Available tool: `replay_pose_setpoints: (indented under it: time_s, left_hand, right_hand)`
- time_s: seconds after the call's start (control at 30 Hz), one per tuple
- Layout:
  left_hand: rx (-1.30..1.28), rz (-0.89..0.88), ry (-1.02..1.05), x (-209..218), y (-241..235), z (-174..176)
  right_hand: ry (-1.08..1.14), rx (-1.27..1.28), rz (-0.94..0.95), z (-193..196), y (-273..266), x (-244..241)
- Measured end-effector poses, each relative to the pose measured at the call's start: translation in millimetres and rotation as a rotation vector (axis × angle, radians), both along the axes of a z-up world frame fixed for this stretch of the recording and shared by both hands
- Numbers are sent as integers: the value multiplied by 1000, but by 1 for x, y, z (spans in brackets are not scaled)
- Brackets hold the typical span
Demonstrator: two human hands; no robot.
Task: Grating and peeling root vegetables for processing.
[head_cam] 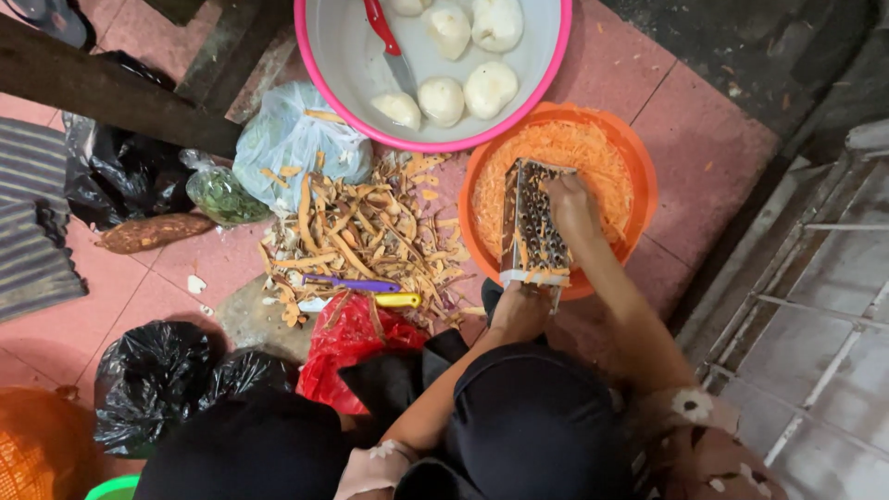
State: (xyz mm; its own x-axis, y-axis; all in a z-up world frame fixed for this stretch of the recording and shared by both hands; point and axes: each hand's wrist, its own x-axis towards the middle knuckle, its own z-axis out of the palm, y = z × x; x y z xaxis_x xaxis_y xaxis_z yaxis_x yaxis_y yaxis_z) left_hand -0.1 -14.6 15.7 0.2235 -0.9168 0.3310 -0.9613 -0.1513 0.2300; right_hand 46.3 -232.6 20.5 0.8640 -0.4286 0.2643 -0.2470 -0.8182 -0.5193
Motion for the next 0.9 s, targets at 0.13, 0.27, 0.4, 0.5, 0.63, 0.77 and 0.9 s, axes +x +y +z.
replay_pose_setpoints:
  time_s: [0.13, 0.27, 0.4, 0.5, 0.63, 0.77, 0.9]
  left_hand:
    - [-110, -14, 37, -13, -8, -40]
    - [-137, 20, 6, -1, -11, -10]
    - [-127, 7, -50, -5, -11, -35]
    - [-140, 63, -74, -23, -4, -61]
    - [-187, 7, -46, -28, -29, -120]
    - [-332, 22, 22, 20, -7, 47]
    - [-209, 58, -85, -9, -15, -58]
  right_hand:
    - [26, 208, 25, 21, -23, 22]
    - [175, -65, 71, -17, -56, 11]
    - [96, 82, 193, 57, 15, 0]
    - [99, 44, 170, 52, 8, 6]
    - [51, 129, 74, 12, -40, 25]
    - [17, 177, 156, 136, 54, 6]
    - [292, -47, -148, -43, -30, 27]
